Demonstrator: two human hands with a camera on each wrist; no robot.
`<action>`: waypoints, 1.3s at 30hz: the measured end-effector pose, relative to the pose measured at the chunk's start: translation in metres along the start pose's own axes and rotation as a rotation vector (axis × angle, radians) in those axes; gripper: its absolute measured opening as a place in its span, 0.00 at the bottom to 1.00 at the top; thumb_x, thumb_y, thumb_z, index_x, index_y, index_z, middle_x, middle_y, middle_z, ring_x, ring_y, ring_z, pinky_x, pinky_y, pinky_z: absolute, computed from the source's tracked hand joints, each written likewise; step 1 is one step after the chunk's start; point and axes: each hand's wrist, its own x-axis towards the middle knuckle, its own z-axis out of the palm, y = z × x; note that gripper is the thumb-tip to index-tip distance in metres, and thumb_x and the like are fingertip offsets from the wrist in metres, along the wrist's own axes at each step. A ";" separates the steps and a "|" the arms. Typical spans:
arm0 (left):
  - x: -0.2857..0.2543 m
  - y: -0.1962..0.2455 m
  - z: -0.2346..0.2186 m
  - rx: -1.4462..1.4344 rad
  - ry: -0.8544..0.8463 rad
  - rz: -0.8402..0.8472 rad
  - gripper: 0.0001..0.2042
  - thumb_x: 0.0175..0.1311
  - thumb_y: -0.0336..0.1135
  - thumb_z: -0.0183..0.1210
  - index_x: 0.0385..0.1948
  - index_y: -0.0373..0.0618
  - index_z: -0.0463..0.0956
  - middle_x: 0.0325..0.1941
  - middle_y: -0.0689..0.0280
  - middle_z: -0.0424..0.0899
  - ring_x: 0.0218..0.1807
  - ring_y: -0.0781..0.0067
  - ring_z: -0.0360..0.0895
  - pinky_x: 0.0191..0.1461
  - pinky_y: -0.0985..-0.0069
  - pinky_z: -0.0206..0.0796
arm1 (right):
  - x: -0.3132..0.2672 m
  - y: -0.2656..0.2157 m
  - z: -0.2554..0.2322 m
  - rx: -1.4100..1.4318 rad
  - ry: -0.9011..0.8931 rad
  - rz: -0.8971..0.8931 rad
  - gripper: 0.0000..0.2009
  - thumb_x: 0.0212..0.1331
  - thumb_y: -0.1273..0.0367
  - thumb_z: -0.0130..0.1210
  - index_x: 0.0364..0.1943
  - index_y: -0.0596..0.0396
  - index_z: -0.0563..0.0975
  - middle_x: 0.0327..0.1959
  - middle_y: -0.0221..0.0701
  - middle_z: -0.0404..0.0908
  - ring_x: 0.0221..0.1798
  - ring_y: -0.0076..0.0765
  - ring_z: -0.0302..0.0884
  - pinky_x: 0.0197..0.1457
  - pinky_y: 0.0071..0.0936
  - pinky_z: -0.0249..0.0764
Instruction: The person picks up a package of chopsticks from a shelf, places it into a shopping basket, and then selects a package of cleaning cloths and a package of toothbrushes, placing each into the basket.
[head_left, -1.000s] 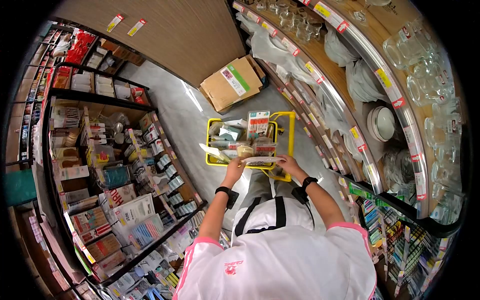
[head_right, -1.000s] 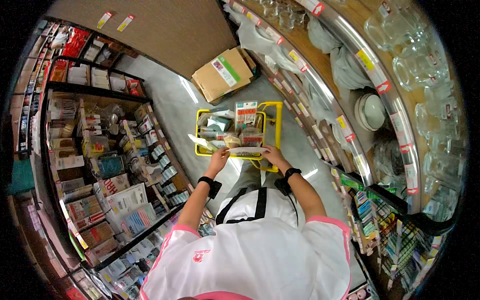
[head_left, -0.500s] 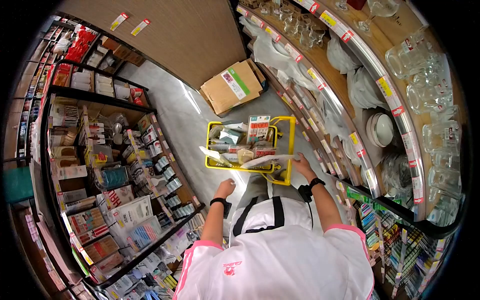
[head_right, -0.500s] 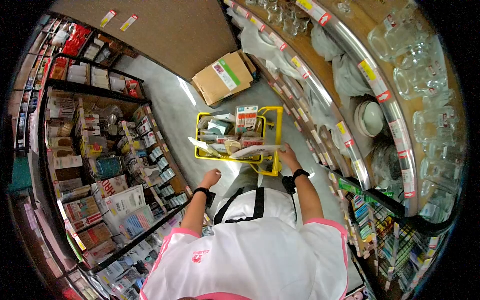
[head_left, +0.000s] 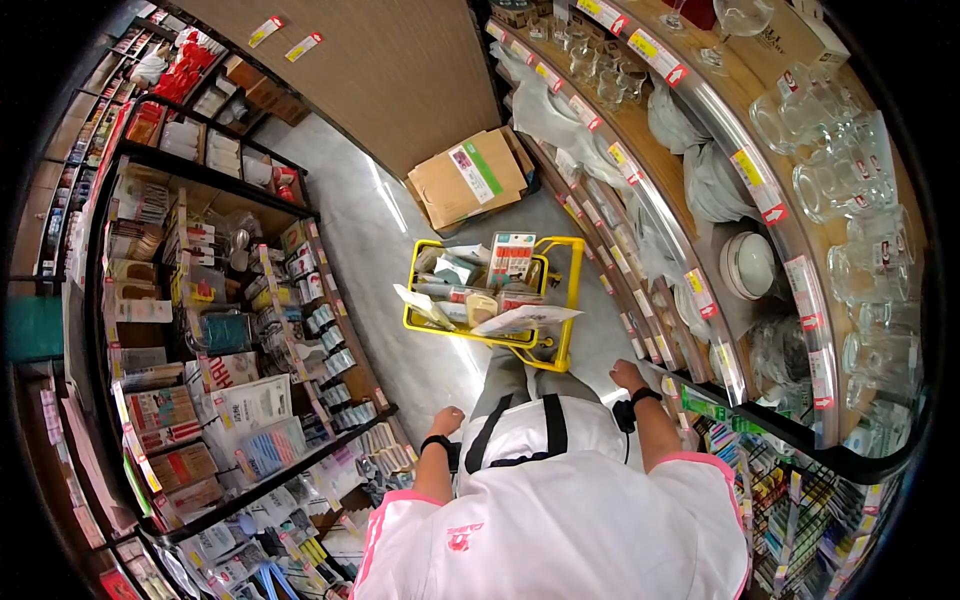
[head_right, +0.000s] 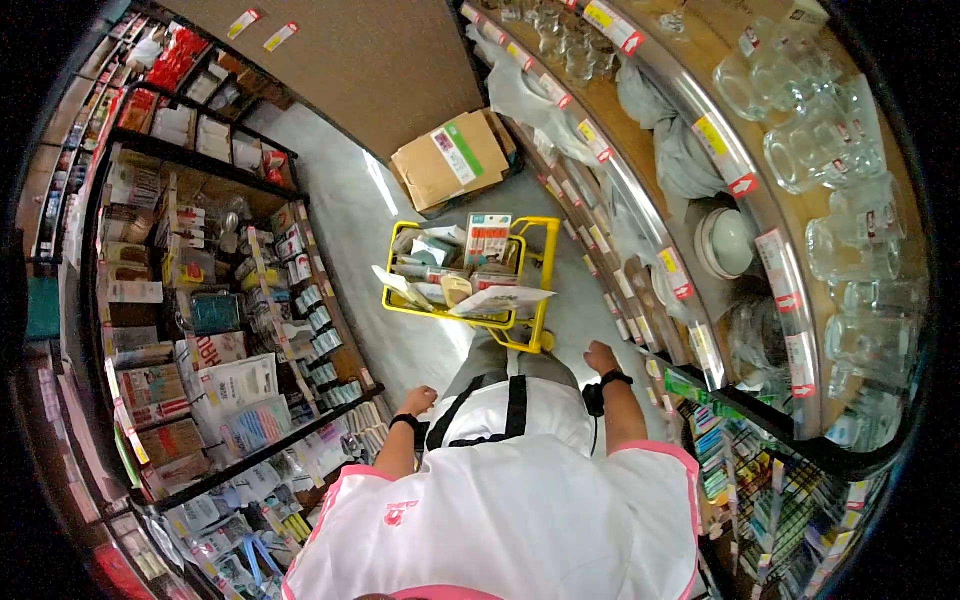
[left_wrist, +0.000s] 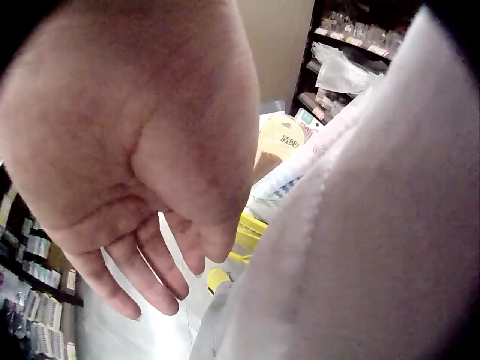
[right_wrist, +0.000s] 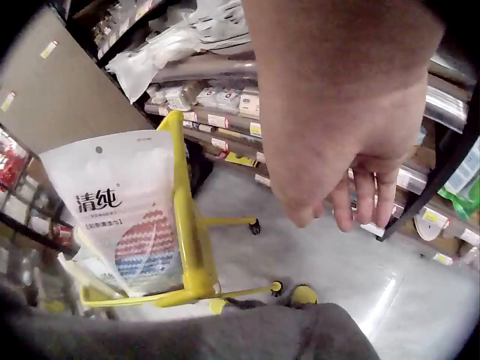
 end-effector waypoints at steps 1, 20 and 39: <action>-0.004 0.003 0.003 -0.021 0.008 0.000 0.16 0.51 0.42 0.52 0.36 0.42 0.78 0.32 0.54 0.82 0.39 0.57 0.79 0.47 0.68 0.68 | -0.007 0.007 0.004 0.004 -0.005 -0.001 0.15 0.46 0.63 0.55 0.35 0.59 0.76 0.37 0.46 0.78 0.44 0.52 0.75 0.47 0.40 0.71; -0.021 0.000 0.041 -0.096 -0.041 -0.036 0.16 0.56 0.42 0.51 0.42 0.43 0.75 0.36 0.63 0.81 0.35 0.71 0.78 0.34 0.75 0.69 | -0.082 0.086 0.050 -0.081 -0.290 0.191 0.16 0.47 0.62 0.50 0.33 0.63 0.77 0.37 0.48 0.78 0.41 0.51 0.77 0.44 0.40 0.73; -0.016 -0.048 0.028 -0.143 -0.003 -0.028 0.16 0.57 0.42 0.51 0.39 0.41 0.75 0.32 0.64 0.80 0.32 0.71 0.78 0.31 0.74 0.69 | -0.062 0.002 0.033 -0.108 -0.122 0.057 0.14 0.47 0.64 0.49 0.30 0.62 0.78 0.36 0.50 0.78 0.42 0.54 0.75 0.47 0.39 0.72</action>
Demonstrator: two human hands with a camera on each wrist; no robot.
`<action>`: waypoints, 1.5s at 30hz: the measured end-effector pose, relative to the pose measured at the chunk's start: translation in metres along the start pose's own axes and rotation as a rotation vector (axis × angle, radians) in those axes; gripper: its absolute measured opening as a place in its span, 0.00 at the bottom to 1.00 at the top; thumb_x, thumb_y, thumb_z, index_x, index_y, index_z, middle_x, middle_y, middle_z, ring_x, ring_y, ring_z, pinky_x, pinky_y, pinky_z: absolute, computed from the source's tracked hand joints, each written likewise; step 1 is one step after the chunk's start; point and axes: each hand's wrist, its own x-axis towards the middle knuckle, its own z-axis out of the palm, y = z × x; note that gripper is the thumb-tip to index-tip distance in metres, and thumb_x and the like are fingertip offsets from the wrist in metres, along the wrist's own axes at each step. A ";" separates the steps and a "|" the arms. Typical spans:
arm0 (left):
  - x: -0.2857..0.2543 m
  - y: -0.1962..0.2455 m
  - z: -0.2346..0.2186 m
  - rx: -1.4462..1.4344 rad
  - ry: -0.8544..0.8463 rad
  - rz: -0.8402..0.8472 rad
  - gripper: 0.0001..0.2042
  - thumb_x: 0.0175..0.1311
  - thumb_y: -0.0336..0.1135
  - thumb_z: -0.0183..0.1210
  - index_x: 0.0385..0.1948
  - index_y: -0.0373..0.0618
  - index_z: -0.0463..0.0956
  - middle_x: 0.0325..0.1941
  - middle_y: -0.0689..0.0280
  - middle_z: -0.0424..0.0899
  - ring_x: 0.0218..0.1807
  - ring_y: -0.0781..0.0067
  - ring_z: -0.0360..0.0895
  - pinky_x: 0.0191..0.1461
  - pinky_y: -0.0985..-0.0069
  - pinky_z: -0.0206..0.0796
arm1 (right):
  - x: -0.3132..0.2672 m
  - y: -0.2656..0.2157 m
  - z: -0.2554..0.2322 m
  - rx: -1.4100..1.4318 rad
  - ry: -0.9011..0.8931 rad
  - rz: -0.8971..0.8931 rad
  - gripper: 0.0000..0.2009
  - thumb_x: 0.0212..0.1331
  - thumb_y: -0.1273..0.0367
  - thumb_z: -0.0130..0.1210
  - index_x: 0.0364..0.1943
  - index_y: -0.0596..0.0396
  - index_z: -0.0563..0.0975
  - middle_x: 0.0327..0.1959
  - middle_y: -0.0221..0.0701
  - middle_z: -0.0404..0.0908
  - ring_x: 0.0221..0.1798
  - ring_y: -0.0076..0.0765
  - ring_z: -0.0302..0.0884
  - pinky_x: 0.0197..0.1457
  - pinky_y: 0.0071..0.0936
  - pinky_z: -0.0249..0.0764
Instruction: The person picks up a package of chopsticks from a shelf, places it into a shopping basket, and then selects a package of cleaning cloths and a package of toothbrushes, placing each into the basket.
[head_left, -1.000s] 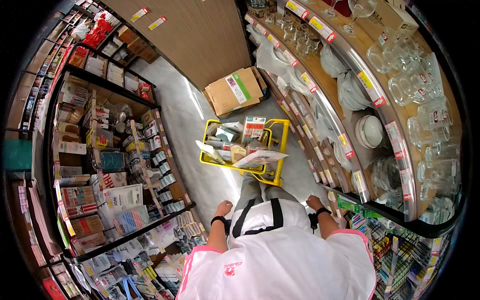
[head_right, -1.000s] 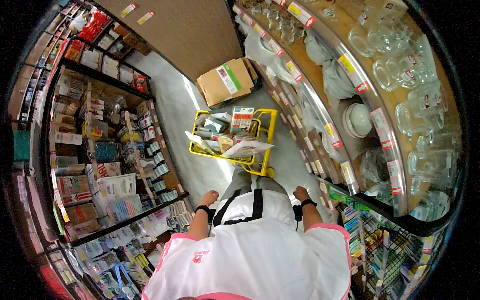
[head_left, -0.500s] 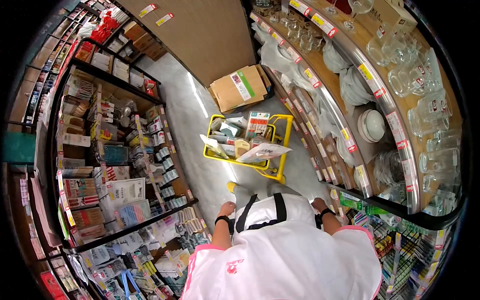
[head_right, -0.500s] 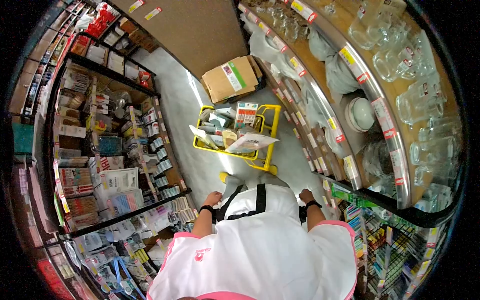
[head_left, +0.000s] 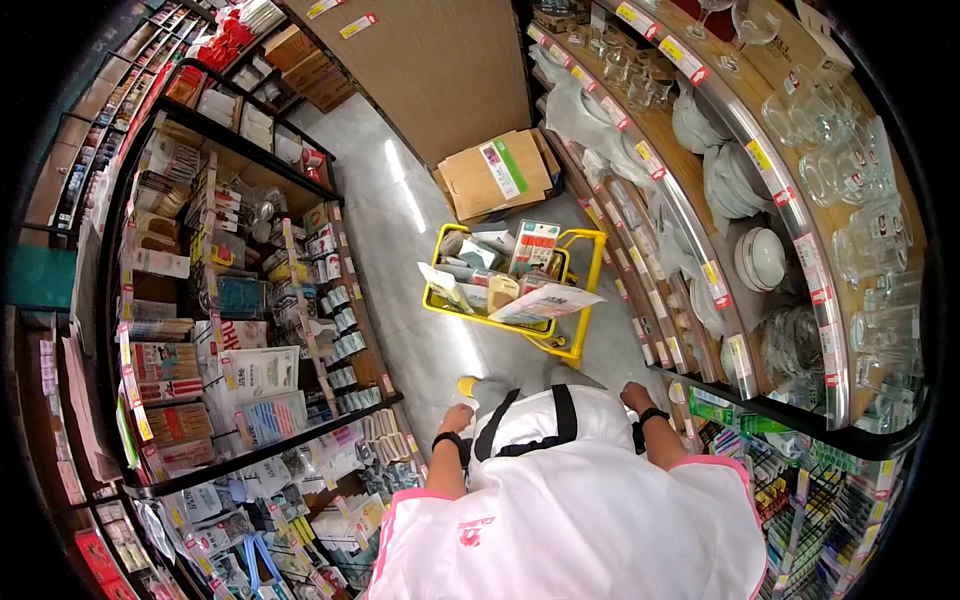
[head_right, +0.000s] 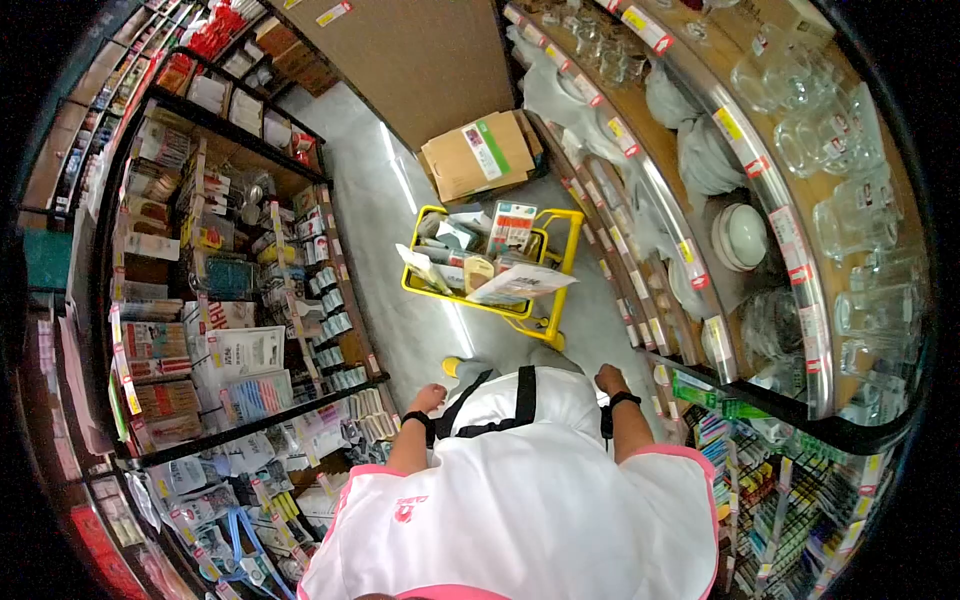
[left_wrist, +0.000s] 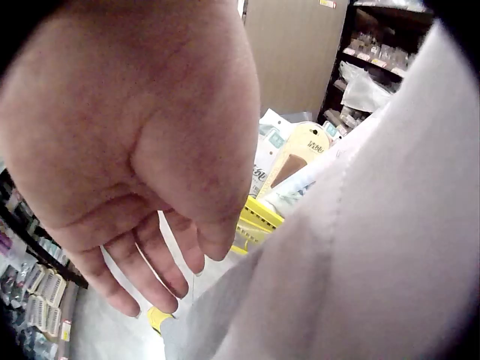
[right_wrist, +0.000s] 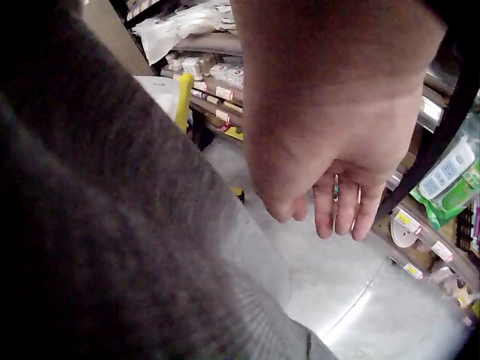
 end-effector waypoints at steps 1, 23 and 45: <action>-0.004 0.004 -0.002 0.007 -0.006 -0.018 0.16 0.57 0.42 0.51 0.40 0.40 0.75 0.32 0.63 0.80 0.32 0.71 0.78 0.32 0.73 0.69 | -0.004 -0.004 -0.002 0.016 -0.006 0.001 0.14 0.47 0.64 0.50 0.30 0.62 0.78 0.36 0.50 0.78 0.42 0.54 0.75 0.47 0.39 0.72; -0.009 -0.080 0.002 -0.239 0.175 0.033 0.17 0.53 0.43 0.52 0.37 0.40 0.77 0.30 0.56 0.81 0.32 0.62 0.79 0.38 0.69 0.69 | 0.017 -0.082 -0.007 -0.225 -0.105 -0.080 0.13 0.47 0.66 0.48 0.32 0.61 0.79 0.37 0.48 0.79 0.43 0.52 0.76 0.49 0.38 0.71; -0.032 -0.246 -0.120 -0.081 0.458 0.146 0.17 0.53 0.43 0.49 0.37 0.41 0.78 0.40 0.48 0.78 0.46 0.46 0.73 0.51 0.59 0.64 | 0.019 -0.442 0.055 0.183 -0.093 -0.537 0.15 0.53 0.63 0.50 0.42 0.57 0.76 0.28 0.33 0.79 0.24 0.31 0.75 0.29 0.28 0.71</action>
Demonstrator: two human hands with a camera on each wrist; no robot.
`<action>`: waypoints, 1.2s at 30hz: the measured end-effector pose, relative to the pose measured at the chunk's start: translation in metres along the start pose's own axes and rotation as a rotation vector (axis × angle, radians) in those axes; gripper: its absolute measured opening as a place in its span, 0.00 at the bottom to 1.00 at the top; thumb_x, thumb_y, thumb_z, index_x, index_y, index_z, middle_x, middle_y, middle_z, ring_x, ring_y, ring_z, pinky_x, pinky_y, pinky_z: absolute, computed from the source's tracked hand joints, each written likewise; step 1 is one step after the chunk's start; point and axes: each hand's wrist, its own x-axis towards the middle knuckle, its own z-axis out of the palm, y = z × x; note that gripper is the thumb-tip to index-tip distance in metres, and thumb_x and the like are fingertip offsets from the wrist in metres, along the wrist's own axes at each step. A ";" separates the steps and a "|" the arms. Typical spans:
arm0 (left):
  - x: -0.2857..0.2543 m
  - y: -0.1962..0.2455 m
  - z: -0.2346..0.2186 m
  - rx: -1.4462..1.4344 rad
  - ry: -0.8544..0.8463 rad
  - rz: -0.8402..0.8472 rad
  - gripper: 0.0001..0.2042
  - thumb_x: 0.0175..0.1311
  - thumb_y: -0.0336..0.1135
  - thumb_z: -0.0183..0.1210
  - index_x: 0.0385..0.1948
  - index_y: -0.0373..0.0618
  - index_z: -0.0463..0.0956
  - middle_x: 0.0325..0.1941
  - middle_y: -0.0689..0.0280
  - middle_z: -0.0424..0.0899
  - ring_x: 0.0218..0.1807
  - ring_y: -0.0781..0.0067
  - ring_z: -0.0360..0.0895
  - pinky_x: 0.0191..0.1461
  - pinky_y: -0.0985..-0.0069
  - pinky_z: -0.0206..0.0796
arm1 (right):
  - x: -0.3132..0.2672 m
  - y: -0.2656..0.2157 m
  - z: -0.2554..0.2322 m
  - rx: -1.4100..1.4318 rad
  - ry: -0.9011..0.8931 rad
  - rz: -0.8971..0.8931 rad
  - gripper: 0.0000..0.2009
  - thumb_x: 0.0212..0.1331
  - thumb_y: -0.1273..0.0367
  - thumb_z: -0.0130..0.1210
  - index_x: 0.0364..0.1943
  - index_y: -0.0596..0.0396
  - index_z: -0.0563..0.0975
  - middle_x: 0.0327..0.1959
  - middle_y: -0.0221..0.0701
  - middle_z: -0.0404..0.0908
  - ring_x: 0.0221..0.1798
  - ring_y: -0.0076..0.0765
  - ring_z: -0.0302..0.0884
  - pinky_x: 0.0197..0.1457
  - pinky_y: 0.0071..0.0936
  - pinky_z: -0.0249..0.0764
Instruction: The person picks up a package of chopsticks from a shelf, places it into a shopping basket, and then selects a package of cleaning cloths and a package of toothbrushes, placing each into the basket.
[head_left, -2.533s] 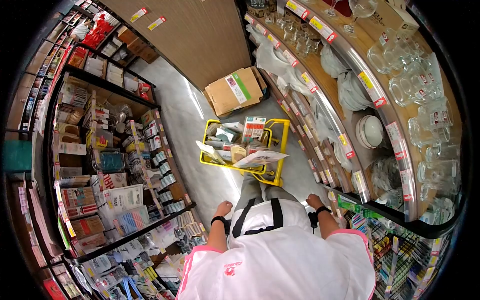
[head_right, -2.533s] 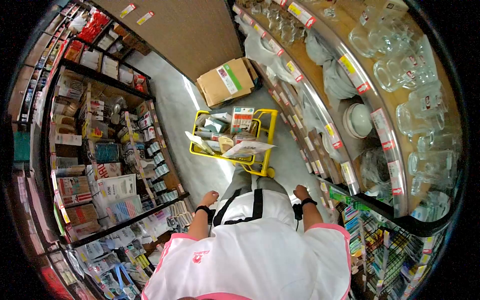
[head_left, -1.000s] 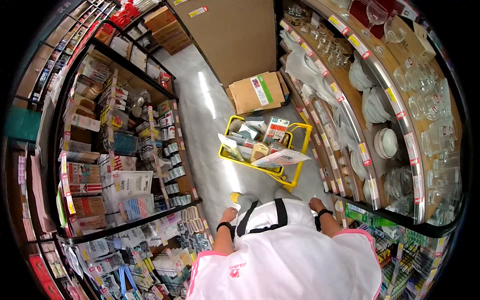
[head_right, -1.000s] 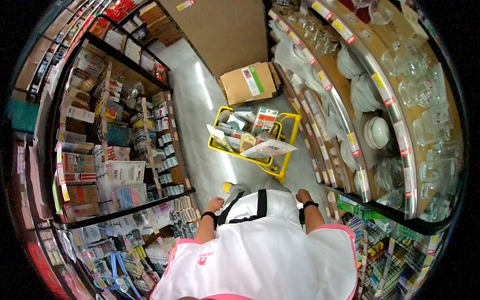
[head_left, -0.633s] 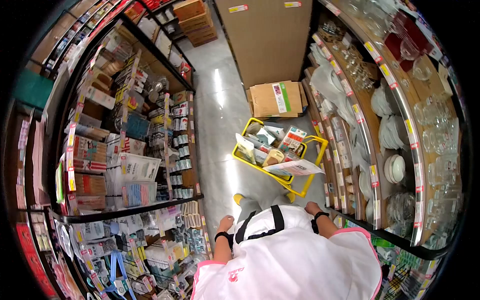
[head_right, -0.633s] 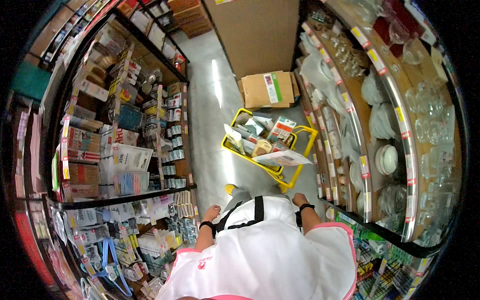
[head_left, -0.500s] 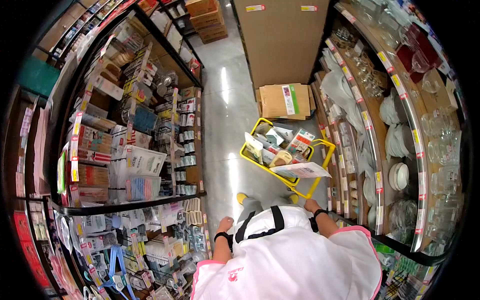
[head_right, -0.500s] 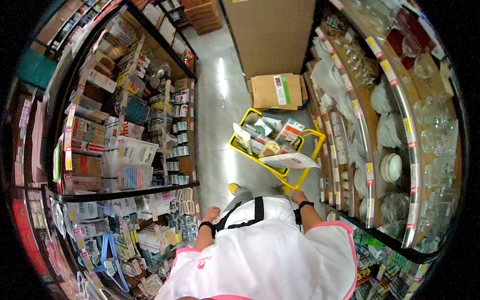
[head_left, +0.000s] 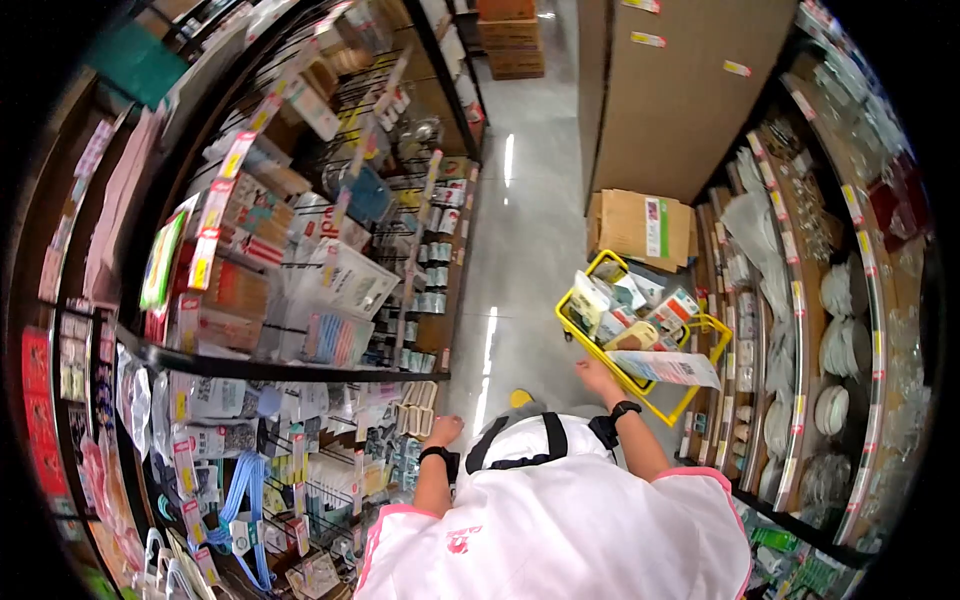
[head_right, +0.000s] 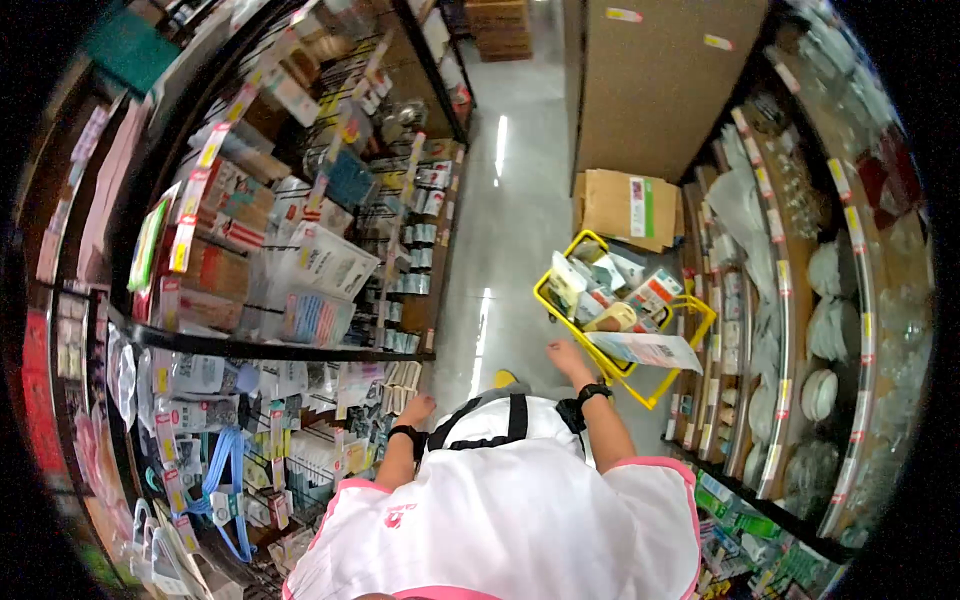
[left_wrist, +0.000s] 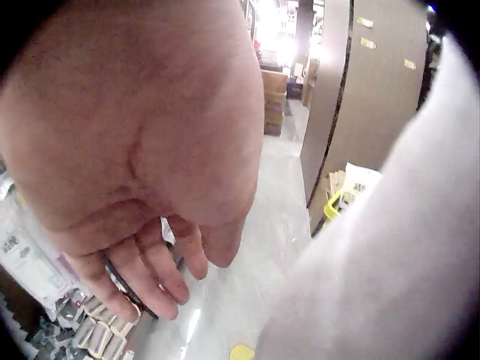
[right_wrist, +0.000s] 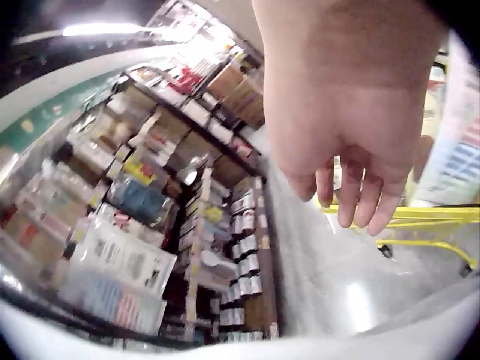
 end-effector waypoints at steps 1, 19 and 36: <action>0.002 0.002 -0.014 -0.046 0.016 -0.041 0.17 0.53 0.43 0.50 0.39 0.41 0.77 0.40 0.49 0.79 0.46 0.46 0.74 0.50 0.60 0.65 | 0.008 -0.014 0.012 -0.025 -0.059 -0.042 0.15 0.53 0.62 0.51 0.41 0.56 0.76 0.30 0.35 0.79 0.28 0.31 0.76 0.31 0.29 0.72; -0.033 -0.028 -0.056 -0.348 0.272 -0.243 0.19 0.53 0.43 0.54 0.42 0.39 0.75 0.41 0.51 0.80 0.45 0.51 0.76 0.48 0.65 0.67 | 0.094 -0.156 0.102 -0.488 -0.571 -0.214 0.16 0.53 0.61 0.54 0.41 0.56 0.75 0.30 0.34 0.78 0.26 0.31 0.74 0.25 0.28 0.74; 0.075 0.013 -0.284 -0.351 0.642 -0.281 0.23 0.55 0.34 0.51 0.54 0.38 0.62 0.55 0.47 0.66 0.54 0.44 0.65 0.56 0.59 0.60 | 0.258 -0.412 0.226 -0.316 -0.523 -0.695 0.21 0.54 0.69 0.54 0.53 0.54 0.67 0.44 0.42 0.74 0.44 0.45 0.74 0.47 0.38 0.70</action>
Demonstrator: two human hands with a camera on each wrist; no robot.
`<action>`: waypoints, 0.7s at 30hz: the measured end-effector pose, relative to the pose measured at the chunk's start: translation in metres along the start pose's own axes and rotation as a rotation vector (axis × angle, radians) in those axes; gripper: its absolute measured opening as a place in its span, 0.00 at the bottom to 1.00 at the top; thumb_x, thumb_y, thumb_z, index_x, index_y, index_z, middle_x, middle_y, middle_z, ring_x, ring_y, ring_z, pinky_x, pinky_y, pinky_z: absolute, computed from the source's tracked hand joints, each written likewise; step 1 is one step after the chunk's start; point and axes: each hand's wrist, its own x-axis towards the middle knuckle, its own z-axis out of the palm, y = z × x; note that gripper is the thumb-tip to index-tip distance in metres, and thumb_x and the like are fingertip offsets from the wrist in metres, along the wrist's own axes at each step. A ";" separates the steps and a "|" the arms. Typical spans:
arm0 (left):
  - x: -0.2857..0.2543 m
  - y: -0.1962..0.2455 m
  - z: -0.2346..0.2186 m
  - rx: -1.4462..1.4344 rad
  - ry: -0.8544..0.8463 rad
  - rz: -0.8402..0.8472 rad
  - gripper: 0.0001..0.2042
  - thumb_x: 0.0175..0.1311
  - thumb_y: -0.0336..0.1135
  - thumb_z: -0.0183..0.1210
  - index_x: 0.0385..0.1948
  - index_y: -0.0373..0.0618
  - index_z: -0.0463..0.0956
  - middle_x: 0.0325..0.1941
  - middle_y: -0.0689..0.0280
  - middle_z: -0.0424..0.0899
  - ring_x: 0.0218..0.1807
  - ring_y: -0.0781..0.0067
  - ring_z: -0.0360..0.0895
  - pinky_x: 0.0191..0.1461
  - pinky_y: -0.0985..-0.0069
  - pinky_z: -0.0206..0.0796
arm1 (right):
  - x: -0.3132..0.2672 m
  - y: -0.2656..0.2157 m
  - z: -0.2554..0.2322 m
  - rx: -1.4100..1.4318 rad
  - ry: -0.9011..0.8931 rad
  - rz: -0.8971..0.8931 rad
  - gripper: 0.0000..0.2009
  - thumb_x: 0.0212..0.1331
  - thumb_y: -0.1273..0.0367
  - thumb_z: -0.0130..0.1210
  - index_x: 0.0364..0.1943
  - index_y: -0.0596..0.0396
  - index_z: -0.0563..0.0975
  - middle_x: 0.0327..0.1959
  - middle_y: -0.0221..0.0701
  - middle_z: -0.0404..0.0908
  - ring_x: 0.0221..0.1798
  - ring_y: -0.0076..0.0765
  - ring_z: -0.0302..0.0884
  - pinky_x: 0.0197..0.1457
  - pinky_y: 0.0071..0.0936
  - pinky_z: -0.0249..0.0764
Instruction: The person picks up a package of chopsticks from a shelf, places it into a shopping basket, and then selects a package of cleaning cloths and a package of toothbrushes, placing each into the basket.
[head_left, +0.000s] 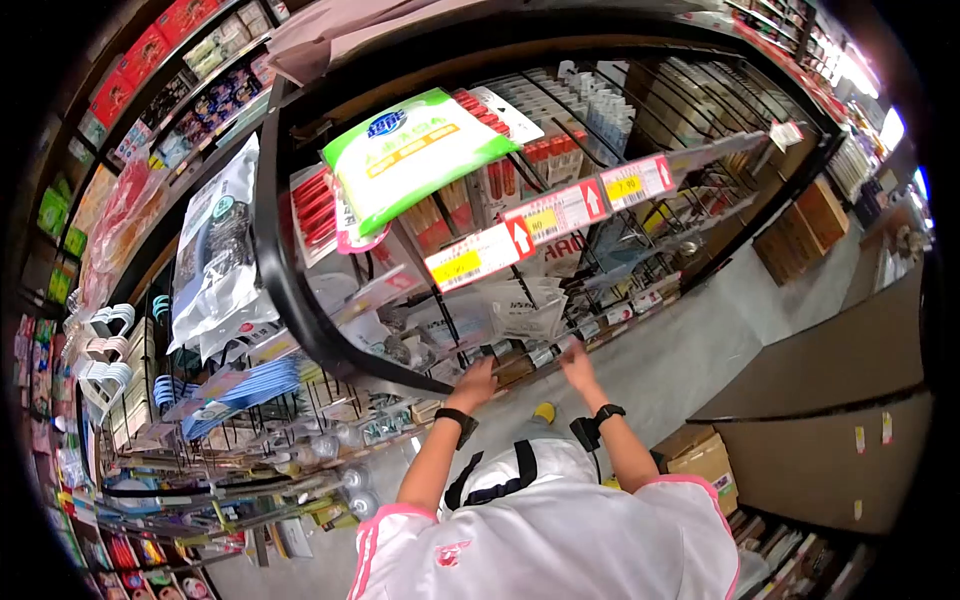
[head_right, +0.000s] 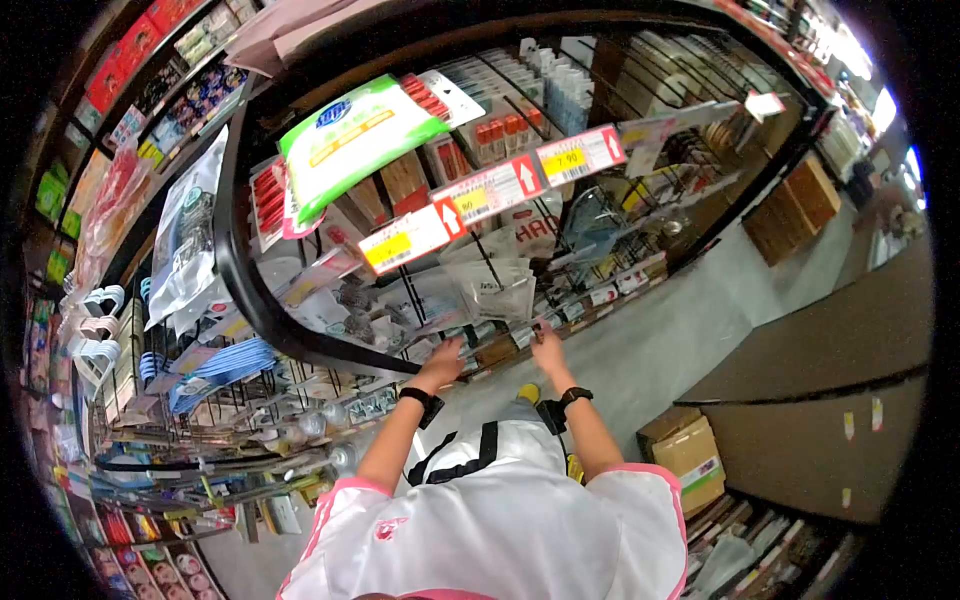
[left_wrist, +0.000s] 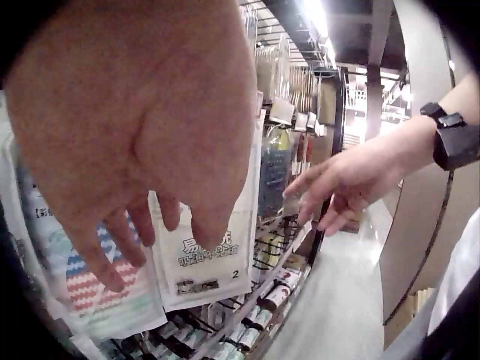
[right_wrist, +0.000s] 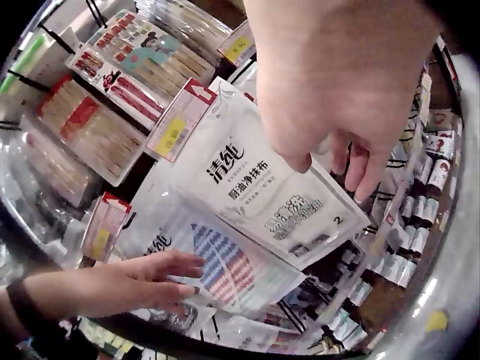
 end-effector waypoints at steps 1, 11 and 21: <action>0.010 0.005 -0.005 0.004 -0.056 -0.090 0.26 0.54 0.32 0.50 0.57 0.36 0.58 0.58 0.44 0.63 0.57 0.45 0.64 0.58 0.60 0.59 | 0.014 -0.005 -0.004 -0.004 0.014 -0.004 0.23 0.53 0.69 0.55 0.55 0.53 0.66 0.46 0.43 0.73 0.46 0.46 0.73 0.48 0.38 0.70; 0.055 0.014 -0.009 -0.163 -0.044 -0.338 0.37 0.57 0.35 0.51 0.65 0.40 0.37 0.69 0.44 0.43 0.67 0.42 0.48 0.65 0.58 0.50 | 0.108 0.017 0.018 0.017 -0.064 -0.101 0.14 0.54 0.69 0.55 0.40 0.65 0.71 0.35 0.40 0.73 0.37 0.40 0.73 0.38 0.34 0.70; 0.081 -0.010 0.000 -0.240 0.027 -0.339 0.42 0.56 0.37 0.56 0.65 0.39 0.35 0.70 0.47 0.39 0.72 0.51 0.36 0.71 0.65 0.37 | 0.102 -0.007 -0.022 0.656 -0.355 0.094 0.12 0.61 0.68 0.51 0.38 0.67 0.70 0.26 0.35 0.75 0.26 0.29 0.77 0.32 0.29 0.78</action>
